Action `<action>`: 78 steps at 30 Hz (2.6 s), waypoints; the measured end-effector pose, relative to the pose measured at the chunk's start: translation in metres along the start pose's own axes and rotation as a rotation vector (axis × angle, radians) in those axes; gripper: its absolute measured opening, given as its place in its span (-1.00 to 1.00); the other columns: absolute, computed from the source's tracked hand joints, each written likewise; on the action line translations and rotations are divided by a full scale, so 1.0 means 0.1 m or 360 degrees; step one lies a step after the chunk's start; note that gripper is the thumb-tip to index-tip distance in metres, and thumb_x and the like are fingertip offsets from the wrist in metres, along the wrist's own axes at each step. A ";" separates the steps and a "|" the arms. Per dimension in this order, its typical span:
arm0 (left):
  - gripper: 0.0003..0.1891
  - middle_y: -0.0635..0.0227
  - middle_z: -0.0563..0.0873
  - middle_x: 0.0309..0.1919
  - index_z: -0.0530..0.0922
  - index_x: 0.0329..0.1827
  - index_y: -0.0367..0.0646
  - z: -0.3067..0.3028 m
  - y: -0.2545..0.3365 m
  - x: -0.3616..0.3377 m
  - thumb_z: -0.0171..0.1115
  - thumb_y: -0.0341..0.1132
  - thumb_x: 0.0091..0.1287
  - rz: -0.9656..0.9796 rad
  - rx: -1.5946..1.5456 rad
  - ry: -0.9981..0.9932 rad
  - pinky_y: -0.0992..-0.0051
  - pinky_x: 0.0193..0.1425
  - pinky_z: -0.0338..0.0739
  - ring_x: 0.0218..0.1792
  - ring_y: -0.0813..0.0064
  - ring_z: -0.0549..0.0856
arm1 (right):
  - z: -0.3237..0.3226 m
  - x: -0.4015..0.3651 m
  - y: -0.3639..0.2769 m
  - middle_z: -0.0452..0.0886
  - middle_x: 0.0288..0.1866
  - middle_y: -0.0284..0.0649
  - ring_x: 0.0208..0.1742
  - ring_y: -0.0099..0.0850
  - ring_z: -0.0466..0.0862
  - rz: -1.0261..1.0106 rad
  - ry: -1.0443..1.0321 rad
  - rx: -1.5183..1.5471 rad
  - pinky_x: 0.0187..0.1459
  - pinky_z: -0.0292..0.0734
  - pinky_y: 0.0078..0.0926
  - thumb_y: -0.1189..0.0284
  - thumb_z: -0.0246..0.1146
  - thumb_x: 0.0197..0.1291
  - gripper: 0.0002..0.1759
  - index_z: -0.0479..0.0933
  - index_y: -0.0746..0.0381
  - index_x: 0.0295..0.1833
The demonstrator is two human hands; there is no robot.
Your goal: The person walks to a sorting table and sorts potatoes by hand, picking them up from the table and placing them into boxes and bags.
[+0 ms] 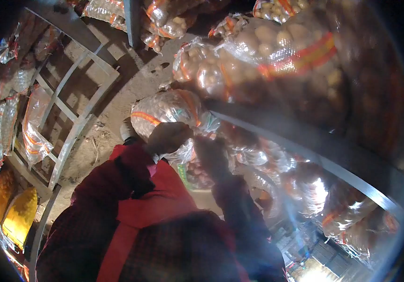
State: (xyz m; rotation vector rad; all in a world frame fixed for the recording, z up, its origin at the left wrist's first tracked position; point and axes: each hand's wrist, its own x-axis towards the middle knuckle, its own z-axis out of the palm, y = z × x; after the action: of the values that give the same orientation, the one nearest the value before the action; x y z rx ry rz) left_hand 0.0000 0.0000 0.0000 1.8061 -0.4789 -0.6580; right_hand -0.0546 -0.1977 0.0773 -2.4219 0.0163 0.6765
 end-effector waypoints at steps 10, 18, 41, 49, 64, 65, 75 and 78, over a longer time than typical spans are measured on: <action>-0.69 0.20 0.80 -0.17 0.75 -0.07 -0.02 0.25 -0.43 0.16 0.13 -0.06 0.48 0.0167 0.0319 0.0085 0.16 -0.03 0.65 -0.11 0.08 0.78 | -0.05 0.03 0.45 0.78 -0.06 -0.15 -0.02 -0.37 0.72 0.0272 0.0343 0.0134 0.00 0.57 -0.32 0.27 0.14 0.56 -0.67 0.68 0.31 -0.02; -0.72 0.21 0.75 -0.04 0.61 0.20 -0.32 0.59 -1.75 -0.12 0.09 -0.39 0.56 0.0127 -0.0612 0.0190 0.38 0.02 0.67 -0.05 0.31 0.75 | 0.29 0.05 1.03 0.77 -0.10 -0.16 -0.07 -0.37 0.71 0.0479 0.0199 -0.0086 -0.03 0.57 -0.29 0.25 0.16 0.53 -0.66 0.67 0.30 -0.06; -0.58 0.24 0.83 -0.24 0.73 0.14 -0.15 1.84 -1.71 -5.39 0.20 -0.02 0.48 -0.1548 -0.1115 0.1694 0.24 -0.19 0.67 -0.32 0.29 0.79 | 1.81 -0.14 0.97 0.77 -0.10 -0.15 -0.10 -0.33 0.73 0.0166 -0.0220 -0.0268 -0.06 0.59 -0.24 0.20 0.20 0.47 -0.67 0.68 0.25 -0.03; -0.59 0.23 0.83 -0.21 0.72 0.17 -0.15 3.23 -1.29 -6.50 0.23 -0.06 0.47 -0.1711 -0.1361 0.2203 0.34 -0.15 0.67 -0.26 0.41 0.80 | 1.91 -0.45 0.85 0.77 -0.10 -0.15 -0.12 -0.31 0.73 0.0101 -0.0454 -0.0600 -0.07 0.60 -0.22 0.18 0.21 0.44 -0.66 0.68 0.24 -0.03; -0.68 0.30 0.74 -0.38 0.69 -0.03 -0.10 4.93 -1.53 -8.52 0.18 -0.03 0.52 -0.1538 -0.2436 0.3206 0.34 -0.43 0.57 -0.44 0.42 0.74 | 5.10 -1.14 -2.09 0.77 -0.10 -0.14 -0.14 -0.29 0.74 -0.0977 -0.1242 -0.1417 -0.09 0.61 -0.19 0.14 0.24 0.40 -0.65 0.68 0.20 -0.01; -0.67 0.30 0.73 -0.41 0.68 -0.01 -0.10 4.95 -1.48 -8.74 0.19 -0.02 0.52 -0.1614 -0.2604 0.3223 0.30 -0.43 0.58 -0.44 0.39 0.74 | 5.51 -1.32 -2.39 0.78 -0.04 -0.12 -0.14 -0.30 0.75 -0.0307 -0.1336 -0.0963 -0.08 0.62 -0.20 0.10 0.17 0.47 -0.62 0.67 0.14 0.11; -0.65 0.22 0.80 -0.17 0.67 0.11 -0.05 4.70 -2.28 -9.99 0.10 -0.03 0.54 -0.1283 -0.2503 0.2944 0.26 -0.31 0.64 -0.32 0.30 0.80 | 7.07 -3.56 -4.69 0.76 -0.08 -0.08 -0.29 -0.38 0.70 -0.0117 -0.1964 -0.0405 -0.29 0.62 -0.42 0.31 0.14 0.51 -0.64 0.63 0.29 0.22; -0.63 0.20 0.82 -0.15 0.68 0.10 -0.07 4.57 -3.01 -10.64 0.05 -0.02 0.56 -0.1169 -0.2537 0.2899 0.24 -0.28 0.66 -0.30 0.30 0.80 | 7.91 -2.98 -4.73 0.75 -0.10 -0.11 -0.22 -0.33 0.73 -0.1284 -0.2257 -0.0709 -0.18 0.70 -0.35 0.36 0.14 0.50 -0.67 0.63 0.29 0.21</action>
State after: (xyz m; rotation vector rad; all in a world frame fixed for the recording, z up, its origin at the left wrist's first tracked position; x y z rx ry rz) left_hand -1.1069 0.4167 -0.1820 0.3290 1.5541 0.3731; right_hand -0.6017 0.5910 -0.0531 -1.4911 -1.6573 1.8589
